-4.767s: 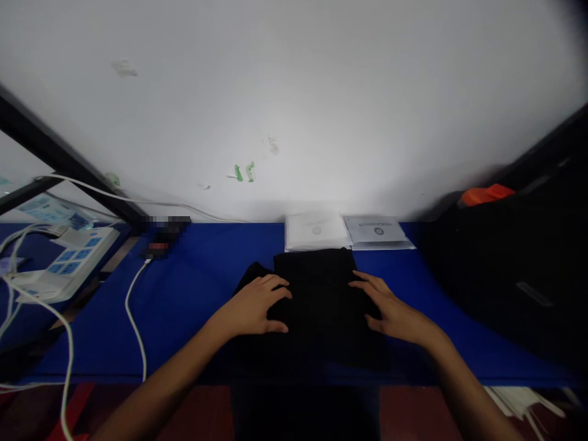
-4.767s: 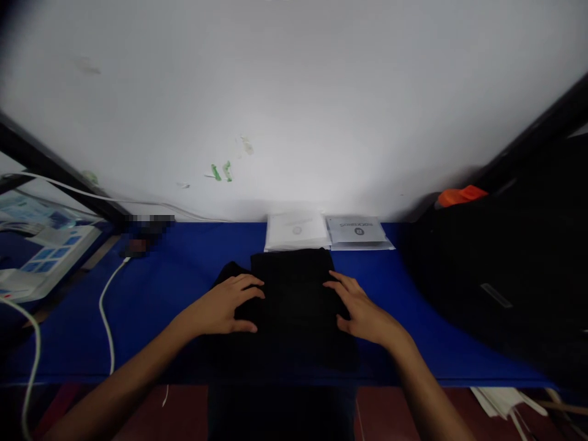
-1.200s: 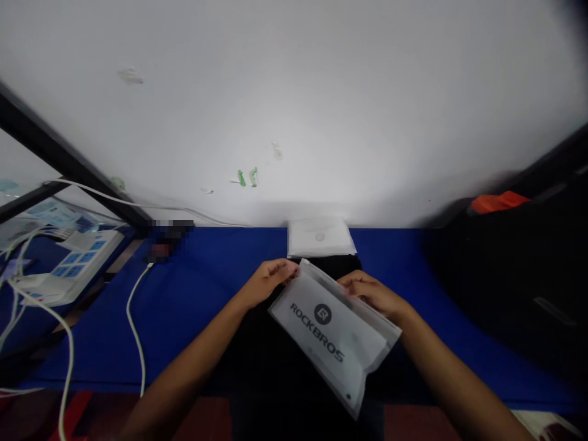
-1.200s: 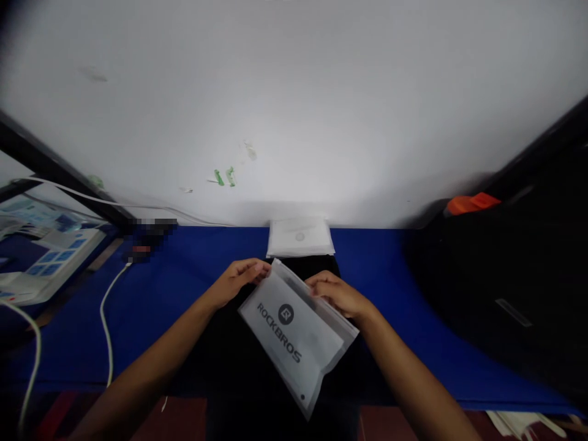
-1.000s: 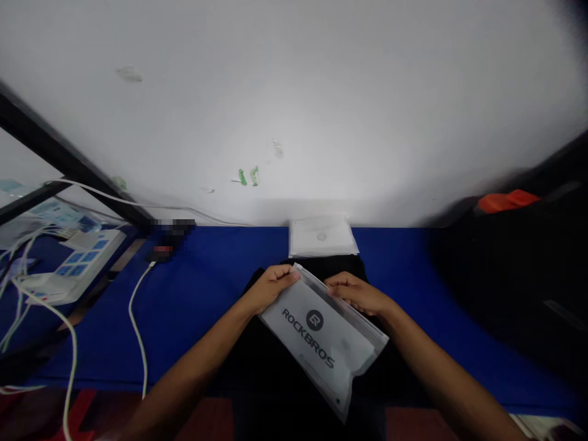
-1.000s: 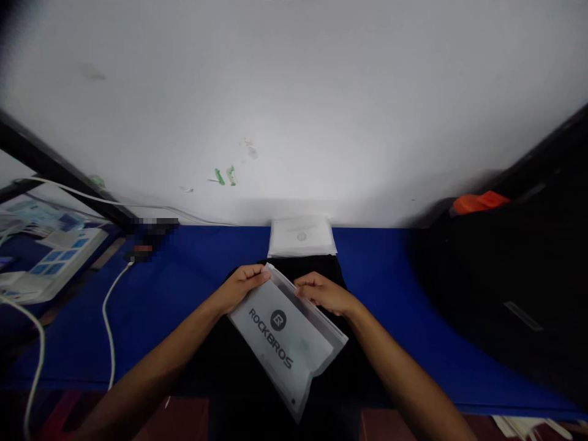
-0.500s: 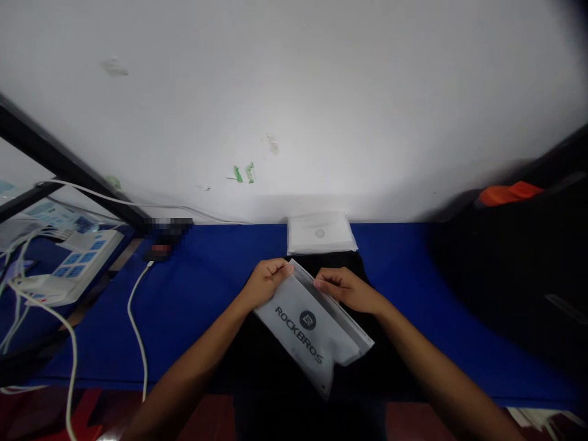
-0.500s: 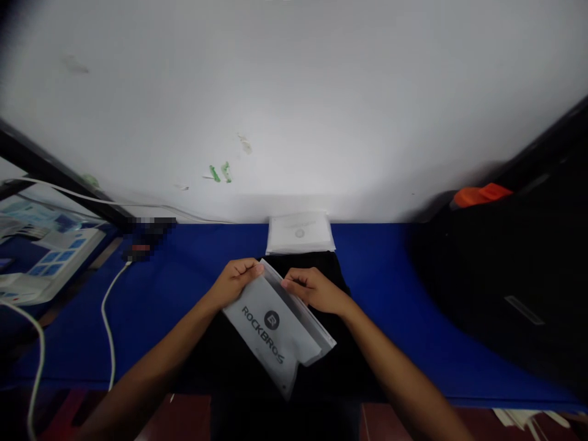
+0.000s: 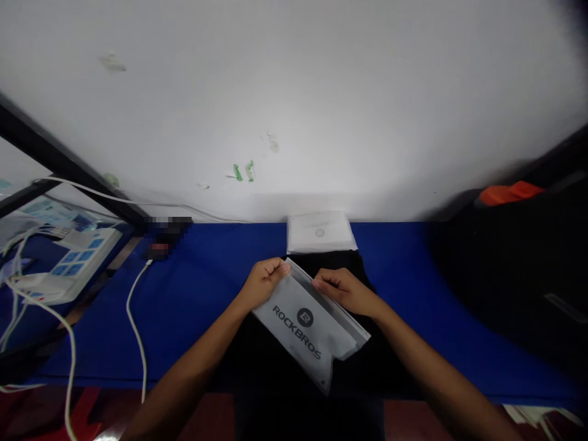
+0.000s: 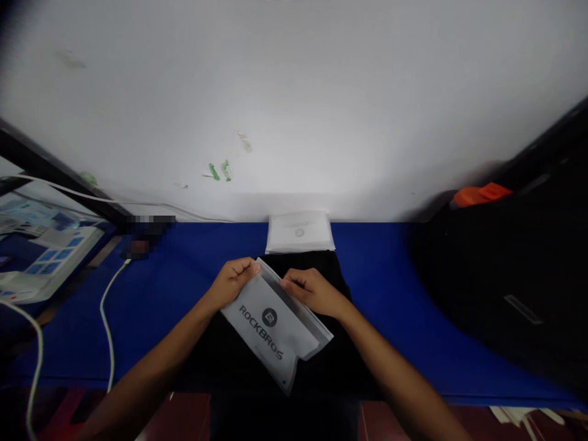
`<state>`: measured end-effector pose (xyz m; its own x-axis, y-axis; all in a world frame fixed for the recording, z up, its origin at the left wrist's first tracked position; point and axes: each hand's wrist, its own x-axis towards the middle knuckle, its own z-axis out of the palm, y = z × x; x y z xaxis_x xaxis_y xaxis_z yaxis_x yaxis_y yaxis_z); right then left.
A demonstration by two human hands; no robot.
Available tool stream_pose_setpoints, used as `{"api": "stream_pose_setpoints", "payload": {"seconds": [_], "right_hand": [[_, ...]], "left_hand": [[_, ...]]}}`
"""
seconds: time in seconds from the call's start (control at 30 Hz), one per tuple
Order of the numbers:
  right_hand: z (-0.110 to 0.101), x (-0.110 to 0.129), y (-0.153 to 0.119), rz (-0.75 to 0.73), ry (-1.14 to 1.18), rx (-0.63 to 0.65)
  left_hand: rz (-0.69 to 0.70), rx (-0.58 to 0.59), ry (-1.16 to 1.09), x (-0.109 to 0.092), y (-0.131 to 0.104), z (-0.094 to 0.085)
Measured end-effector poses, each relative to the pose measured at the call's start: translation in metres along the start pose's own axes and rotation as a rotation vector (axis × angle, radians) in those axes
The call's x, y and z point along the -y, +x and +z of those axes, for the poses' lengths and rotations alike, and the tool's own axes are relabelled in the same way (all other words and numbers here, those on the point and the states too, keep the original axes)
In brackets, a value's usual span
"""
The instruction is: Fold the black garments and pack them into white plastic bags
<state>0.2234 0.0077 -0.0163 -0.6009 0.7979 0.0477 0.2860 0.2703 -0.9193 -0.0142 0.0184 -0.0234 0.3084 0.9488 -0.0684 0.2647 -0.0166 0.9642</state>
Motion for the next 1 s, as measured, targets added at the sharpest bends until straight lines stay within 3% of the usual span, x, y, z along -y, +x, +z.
{"api": "stream_pose_setpoints", "payload": {"seconds": [0.13, 0.33, 0.47, 0.6, 0.73, 1.0], "right_hand": [[-0.004, -0.001, -0.004, 0.010, -0.038, -0.007], [-0.018, -0.002, -0.015, 0.144, 0.123, 0.108], [-0.026, -0.001, -0.020, 0.145, 0.132, 0.141], [-0.028, -0.002, -0.022, 0.145, 0.219, 0.165], [-0.024, -0.003, -0.019, 0.098, 0.334, 0.061], [-0.011, -0.002, -0.012, -0.039, 0.156, 0.055]], "left_hand": [[0.032, -0.098, 0.067, 0.000, 0.004, -0.014], [-0.019, -0.241, -0.030, 0.002, 0.003, -0.042], [-0.049, -0.291, -0.092, 0.001, 0.002, -0.051], [-0.075, -0.256, -0.138, 0.002, 0.000, -0.048], [-0.113, -0.173, -0.160, 0.005, -0.003, -0.037], [-0.105, -0.039, -0.120, 0.001, -0.006, -0.013]]}}
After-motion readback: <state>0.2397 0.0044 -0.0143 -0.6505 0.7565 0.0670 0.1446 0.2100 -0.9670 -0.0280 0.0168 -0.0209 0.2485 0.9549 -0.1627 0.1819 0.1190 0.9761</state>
